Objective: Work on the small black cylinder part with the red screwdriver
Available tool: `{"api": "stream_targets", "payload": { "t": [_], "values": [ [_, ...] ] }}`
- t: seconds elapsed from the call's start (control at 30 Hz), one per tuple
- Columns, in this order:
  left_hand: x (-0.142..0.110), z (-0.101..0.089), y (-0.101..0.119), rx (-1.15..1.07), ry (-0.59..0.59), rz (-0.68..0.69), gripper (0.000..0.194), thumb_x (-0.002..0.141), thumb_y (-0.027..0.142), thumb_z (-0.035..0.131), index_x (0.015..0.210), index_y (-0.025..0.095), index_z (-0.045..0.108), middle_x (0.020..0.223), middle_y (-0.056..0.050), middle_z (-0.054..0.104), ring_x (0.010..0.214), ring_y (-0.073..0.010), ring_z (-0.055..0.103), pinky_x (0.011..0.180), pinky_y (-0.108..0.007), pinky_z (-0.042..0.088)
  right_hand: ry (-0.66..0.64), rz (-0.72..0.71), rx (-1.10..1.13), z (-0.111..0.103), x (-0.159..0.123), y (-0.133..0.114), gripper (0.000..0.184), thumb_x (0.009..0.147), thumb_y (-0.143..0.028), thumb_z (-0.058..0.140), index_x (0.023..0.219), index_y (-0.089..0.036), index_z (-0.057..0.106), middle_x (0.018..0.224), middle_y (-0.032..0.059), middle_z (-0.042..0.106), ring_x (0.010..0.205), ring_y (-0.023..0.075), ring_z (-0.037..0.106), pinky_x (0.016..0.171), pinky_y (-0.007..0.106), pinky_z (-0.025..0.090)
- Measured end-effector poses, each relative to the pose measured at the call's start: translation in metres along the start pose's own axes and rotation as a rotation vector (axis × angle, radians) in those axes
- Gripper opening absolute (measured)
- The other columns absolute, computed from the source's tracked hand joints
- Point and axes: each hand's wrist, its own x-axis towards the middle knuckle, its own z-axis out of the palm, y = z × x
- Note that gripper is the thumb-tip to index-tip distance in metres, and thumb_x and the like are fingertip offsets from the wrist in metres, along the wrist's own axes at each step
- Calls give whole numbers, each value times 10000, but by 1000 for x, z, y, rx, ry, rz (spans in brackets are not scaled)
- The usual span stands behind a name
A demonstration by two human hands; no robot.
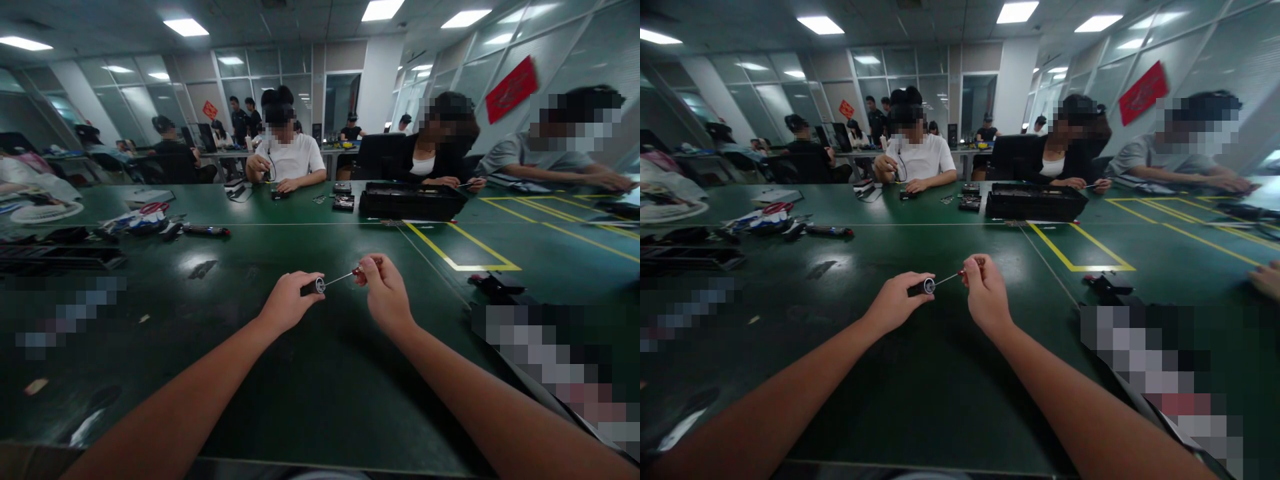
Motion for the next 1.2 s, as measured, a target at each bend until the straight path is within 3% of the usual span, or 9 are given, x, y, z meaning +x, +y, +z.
{"api": "stream_targets", "payload": {
  "t": [0.4, 0.67, 0.9, 1.1, 1.2],
  "values": [
    [0, 5, 0, 6, -33, 13, 410, 839, 228, 780, 1243, 238, 710, 1145, -43, 727, 1059, -230, 650, 950, -377, 464, -91, -212, -316, -3, -4, -12, 215, 1016, -387, 436, 942, -226, 559, 744, 14, 650, 660, 179, 607, 639, 315, 424],
    [0, 5, 2, -55, -17, -8, 394, 848, 245, 773, 1235, 222, 705, 1118, -41, 720, 1027, -214, 652, 908, -346, 484, 11, -328, -447, -5, -2, -14, 204, 1012, -352, 425, 941, -210, 553, 743, 28, 644, 646, 186, 603, 621, 316, 407],
    [0, 4, 5, -67, 60, -49, 314, 845, 250, 765, 1147, 204, 695, 1110, -53, 706, 1015, -224, 650, 894, -362, 510, 31, -301, -408, -6, -3, -14, 205, 1018, -355, 431, 963, -207, 561, 741, 13, 629, 612, 164, 563, 601, 304, 394],
    [1, 2, 4, -90, 33, -43, 459, 945, 237, 620, 1398, 209, 554, 1372, -82, 633, 1262, -235, 581, 1098, -404, 435, 58, -289, -379, -8, -1, -15, 202, 1016, -360, 435, 963, -213, 564, 756, 16, 644, 636, 172, 583, 624, 313, 409],
    [3, 0, 4, -90, 10, -77, 483, 989, 266, 527, 1464, 197, 471, 1410, -104, 595, 1284, -240, 561, 1109, -420, 421, 56, -285, -369, -8, -1, -16, 205, 1017, -363, 433, 963, -216, 566, 756, 16, 644, 641, 175, 586, 623, 313, 411]
  ]
}}
